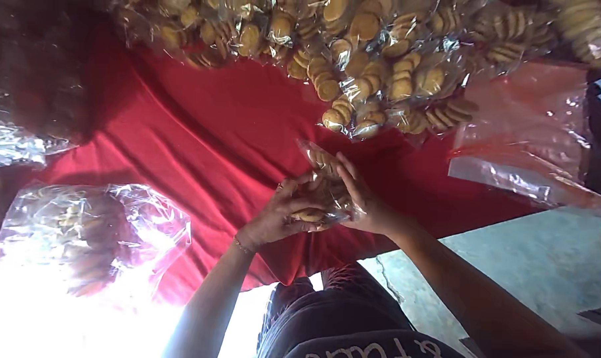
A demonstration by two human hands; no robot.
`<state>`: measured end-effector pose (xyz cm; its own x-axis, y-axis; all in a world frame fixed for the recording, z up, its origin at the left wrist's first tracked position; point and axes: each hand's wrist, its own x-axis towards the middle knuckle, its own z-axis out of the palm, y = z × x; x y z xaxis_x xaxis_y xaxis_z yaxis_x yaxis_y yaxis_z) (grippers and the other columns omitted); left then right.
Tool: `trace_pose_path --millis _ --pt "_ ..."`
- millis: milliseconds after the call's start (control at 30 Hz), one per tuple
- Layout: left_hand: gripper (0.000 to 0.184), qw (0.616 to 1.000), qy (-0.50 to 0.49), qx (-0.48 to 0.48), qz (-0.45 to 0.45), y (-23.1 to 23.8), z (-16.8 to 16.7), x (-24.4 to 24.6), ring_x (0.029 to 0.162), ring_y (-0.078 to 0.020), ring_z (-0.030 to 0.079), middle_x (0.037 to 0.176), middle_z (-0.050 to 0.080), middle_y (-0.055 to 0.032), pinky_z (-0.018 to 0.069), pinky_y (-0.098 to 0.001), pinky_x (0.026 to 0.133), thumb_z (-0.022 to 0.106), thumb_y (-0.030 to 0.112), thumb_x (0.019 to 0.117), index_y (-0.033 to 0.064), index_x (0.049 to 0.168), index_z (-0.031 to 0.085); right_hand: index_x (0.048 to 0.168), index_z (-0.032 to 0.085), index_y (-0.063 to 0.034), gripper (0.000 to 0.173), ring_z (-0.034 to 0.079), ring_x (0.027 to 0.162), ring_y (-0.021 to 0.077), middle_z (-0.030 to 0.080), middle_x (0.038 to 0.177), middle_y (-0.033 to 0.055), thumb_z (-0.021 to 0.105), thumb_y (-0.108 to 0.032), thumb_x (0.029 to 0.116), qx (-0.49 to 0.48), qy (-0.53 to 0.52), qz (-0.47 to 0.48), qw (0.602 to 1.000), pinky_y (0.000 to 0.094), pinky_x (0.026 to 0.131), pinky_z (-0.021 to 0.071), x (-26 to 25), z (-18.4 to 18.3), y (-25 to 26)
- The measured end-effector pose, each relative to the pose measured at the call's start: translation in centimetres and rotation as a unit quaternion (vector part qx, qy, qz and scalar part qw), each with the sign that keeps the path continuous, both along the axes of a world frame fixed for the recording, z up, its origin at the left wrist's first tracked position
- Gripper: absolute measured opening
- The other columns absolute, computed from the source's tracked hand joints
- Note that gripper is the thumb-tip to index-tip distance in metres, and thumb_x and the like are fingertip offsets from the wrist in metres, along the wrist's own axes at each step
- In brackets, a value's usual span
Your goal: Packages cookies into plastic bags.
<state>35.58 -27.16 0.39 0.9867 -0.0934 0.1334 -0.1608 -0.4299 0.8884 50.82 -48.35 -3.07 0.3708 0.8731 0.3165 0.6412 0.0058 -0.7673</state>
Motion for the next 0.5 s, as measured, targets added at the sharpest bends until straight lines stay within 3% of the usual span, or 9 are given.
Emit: trace_pose_path --millis 67,133,200,233,267,333,367,433,500 --pt "0.064 0.999 0.027 -0.031 -0.012 0.6 -0.8 -0.5 0.143 -0.0237 0.043 0.147 0.054 -0.0149 0.0349 -0.045 0.119 0.066 0.06 0.0894 0.0083 0.127 0.066 0.157 0.028 0.0012 0.113 0.035 0.148 0.0363 0.024 0.162 0.0297 0.088 -0.033 0.0675 -0.015 0.006 -0.023 1.0 0.0457 0.116 0.0388 0.2 -1.0 0.0" --pt "0.077 0.989 0.042 -0.136 0.042 1.0 -1.4 -1.4 0.136 -0.0155 0.05 0.139 0.058 -0.0081 0.0411 -0.0394 0.116 0.059 0.069 0.0904 0.004 0.133 0.053 0.158 0.029 -0.0051 0.112 0.029 0.151 0.0364 0.019 0.165 0.0275 0.088 -0.035 0.0677 -0.019 0.013 -0.043 0.999 0.0464 0.118 0.0372 0.3 -1.3 -0.1" --pt "0.057 0.972 0.058 -0.2 0.112 1.5 -1.4 -1.8 0.127 -0.0139 0.06 0.138 0.063 -0.0031 0.0488 -0.0381 0.109 0.053 0.051 0.1011 0.0098 0.139 0.042 0.156 0.039 -0.0086 0.101 0.029 0.15 0.0386 0.023 0.163 0.0271 0.086 -0.034 0.0702 -0.016 0.005 -0.072 0.997 0.0499 0.118 0.0356 -0.2 -1.1 -0.6" --pt "0.046 0.973 0.067 -0.192 0.113 1.9 -1.4 -1.6 0.123 -0.0147 0.063 0.14 0.061 -0.0055 0.0522 -0.0375 0.105 0.05 0.028 0.104 0.0075 0.143 0.039 0.153 0.042 -0.0075 0.094 0.034 0.147 0.0386 0.03 0.159 0.0273 0.084 -0.032 0.0724 -0.014 0.002 -0.091 0.996 0.0505 0.117 0.0373 -0.8 -0.9 -0.9" --pt "0.048 0.979 0.078 -0.159 0.097 2.4 -1.4 -1.1 0.119 -0.0156 0.064 0.142 0.058 -0.0098 0.0541 -0.0368 0.102 0.049 0.013 0.1018 0.0033 0.149 0.04 0.15 0.045 -0.0053 0.088 0.041 0.142 0.0375 0.038 0.154 0.027 0.083 -0.028 0.0744 -0.014 0.003 -0.111 0.994 0.0493 0.114 0.0401 -1.4 -0.6 -1.1" --pt "0.062 0.989 0.128 -0.064 0.036 3.1 -0.7 0.5 0.119 -0.0153 0.062 0.15 0.049 -0.0164 0.0532 -0.0332 0.1 0.055 0.005 0.0969 0.0021 0.155 0.035 0.146 0.048 0.0009 0.078 0.051 0.132 0.0349 0.051 0.142 0.0268 0.079 -0.02 0.078 -0.006 0.012 -0.136 0.991 0.0446 0.11 0.0443 -2.6 -0.4 -1.4" --pt "0.067 0.988 0.152 -0.028 0.016 3.0 -0.1 1.5 0.116 -0.0168 0.063 0.145 0.053 -0.0179 0.0531 -0.0346 0.099 0.06 0.007 0.0952 0.0033 0.157 0.034 0.144 0.049 0.0029 0.075 0.053 0.13 0.034 0.054 0.139 0.0267 0.078 -0.019 0.0793 0.003 0.019 -0.138 0.99 0.0432 0.11 0.0453 -3.0 -0.7 -1.5" --pt "0.066 0.986 0.165 0.023 -0.005 2.7 0.8 3.3 0.109 -0.0198 0.066 0.133 0.063 -0.017 0.0534 -0.0391 0.096 0.064 0.006 0.0933 0.0048 0.155 0.039 0.143 0.049 0.0036 0.073 0.054 0.13 0.0329 0.056 0.138 0.0261 0.077 -0.021 0.0811 0.018 0.028 -0.122 0.992 0.0435 0.111 0.0442 -3.1 -1.3 -1.6" --pt "0.048 0.994 0.098 0.051 -0.014 2.4 0.3 4.2 0.121 -0.0243 0.061 0.132 0.064 -0.0149 0.0479 -0.0436 0.105 0.07 0.004 0.0882 0.002 0.135 0.061 0.142 0.052 0.0005 0.065 0.053 0.133 0.0305 0.053 0.143 0.0244 0.075 -0.022 0.0849 0.026 0.034 -0.098 0.994 0.0425 0.113 0.043 -2.9 -1.6 -1.6"
